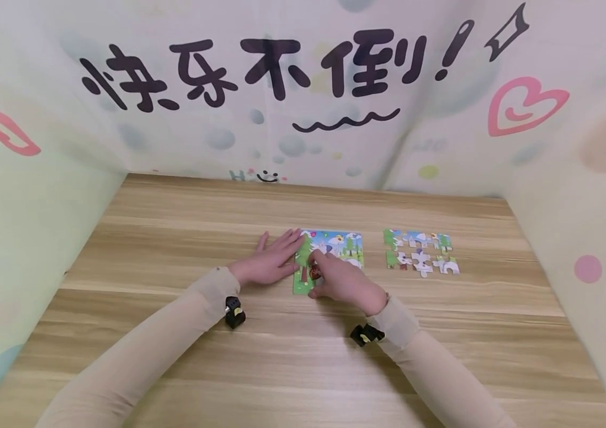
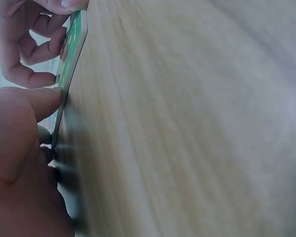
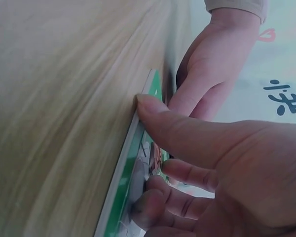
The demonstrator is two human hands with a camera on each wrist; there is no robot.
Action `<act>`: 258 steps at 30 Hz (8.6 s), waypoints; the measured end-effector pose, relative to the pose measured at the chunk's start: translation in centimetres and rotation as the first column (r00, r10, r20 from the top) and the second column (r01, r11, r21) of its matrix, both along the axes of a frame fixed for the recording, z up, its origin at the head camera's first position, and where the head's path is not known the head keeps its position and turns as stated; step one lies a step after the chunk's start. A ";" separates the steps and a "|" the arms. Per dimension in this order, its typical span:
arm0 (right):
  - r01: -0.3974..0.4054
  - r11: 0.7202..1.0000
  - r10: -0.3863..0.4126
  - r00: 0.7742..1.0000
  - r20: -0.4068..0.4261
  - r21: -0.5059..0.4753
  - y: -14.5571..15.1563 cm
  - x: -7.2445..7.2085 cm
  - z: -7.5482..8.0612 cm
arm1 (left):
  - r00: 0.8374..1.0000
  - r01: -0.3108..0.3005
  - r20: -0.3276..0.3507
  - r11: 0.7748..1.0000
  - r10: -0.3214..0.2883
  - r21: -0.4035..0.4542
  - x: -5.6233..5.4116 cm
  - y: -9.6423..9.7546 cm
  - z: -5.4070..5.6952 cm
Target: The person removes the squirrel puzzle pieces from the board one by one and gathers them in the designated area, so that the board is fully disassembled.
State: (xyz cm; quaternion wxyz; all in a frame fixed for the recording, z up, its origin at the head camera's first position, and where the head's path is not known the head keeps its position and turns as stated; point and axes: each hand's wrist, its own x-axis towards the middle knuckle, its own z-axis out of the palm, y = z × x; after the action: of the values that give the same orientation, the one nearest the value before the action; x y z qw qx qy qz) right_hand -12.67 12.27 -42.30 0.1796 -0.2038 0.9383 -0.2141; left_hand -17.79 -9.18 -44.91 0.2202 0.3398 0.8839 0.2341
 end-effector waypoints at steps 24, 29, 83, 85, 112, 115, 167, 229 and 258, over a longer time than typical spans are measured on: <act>-0.125 0.992 0.118 0.975 -0.188 -0.025 0.9 0.4 -1.0 | 1.000 0.005 -0.025 1.000 -0.005 -0.016 0.1 -0.2 -0.5; -0.120 0.989 0.106 0.983 -0.148 -0.090 1.2 0.0 -1.1 | 1.000 0.001 -0.016 1.000 -0.001 -0.002 0.1 -0.1 -0.5; -0.058 0.983 0.021 0.977 -0.214 -0.172 12.7 4.2 -1.7 | 1.000 -0.002 -0.023 1.000 0.002 -0.011 0.1 0.1 -0.3; -0.048 0.983 0.004 0.970 -0.243 -0.176 13.7 4.5 -1.8 | 1.000 -0.003 -0.022 1.000 0.003 -0.010 0.1 0.2 -0.4; 0.091 0.993 -0.105 0.968 -0.229 -0.070 18.4 5.4 -1.5 | 0.999 -0.003 -0.035 1.000 0.003 -0.008 0.3 0.5 -0.1; 0.090 0.994 -0.102 0.966 -0.239 -0.062 18.5 5.5 -1.6 | 0.999 -0.006 -0.032 1.000 0.005 -0.008 0.4 0.5 0.1; -0.099 0.993 0.089 0.985 -0.148 -0.063 5.7 1.4 -1.4 | 0.998 -0.003 -0.056 0.999 0.000 -0.041 0.4 0.3 -0.6; -0.134 0.989 0.117 0.971 -0.209 -0.067 4.9 1.5 -1.2 | 0.998 0.002 -0.061 0.999 -0.005 -0.050 0.3 0.4 -0.4; -0.081 0.992 0.050 0.955 -0.291 -0.093 4.7 1.8 -2.0 | 0.996 0.003 -0.086 0.998 -0.008 -0.067 0.4 0.4 -0.4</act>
State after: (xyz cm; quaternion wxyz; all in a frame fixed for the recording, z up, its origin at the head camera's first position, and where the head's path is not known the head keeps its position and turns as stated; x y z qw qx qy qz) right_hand -10.90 16.96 -44.33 0.0370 -0.2728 0.9347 -0.2247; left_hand -17.37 -8.77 -45.33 0.1936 0.3445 0.8990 0.1889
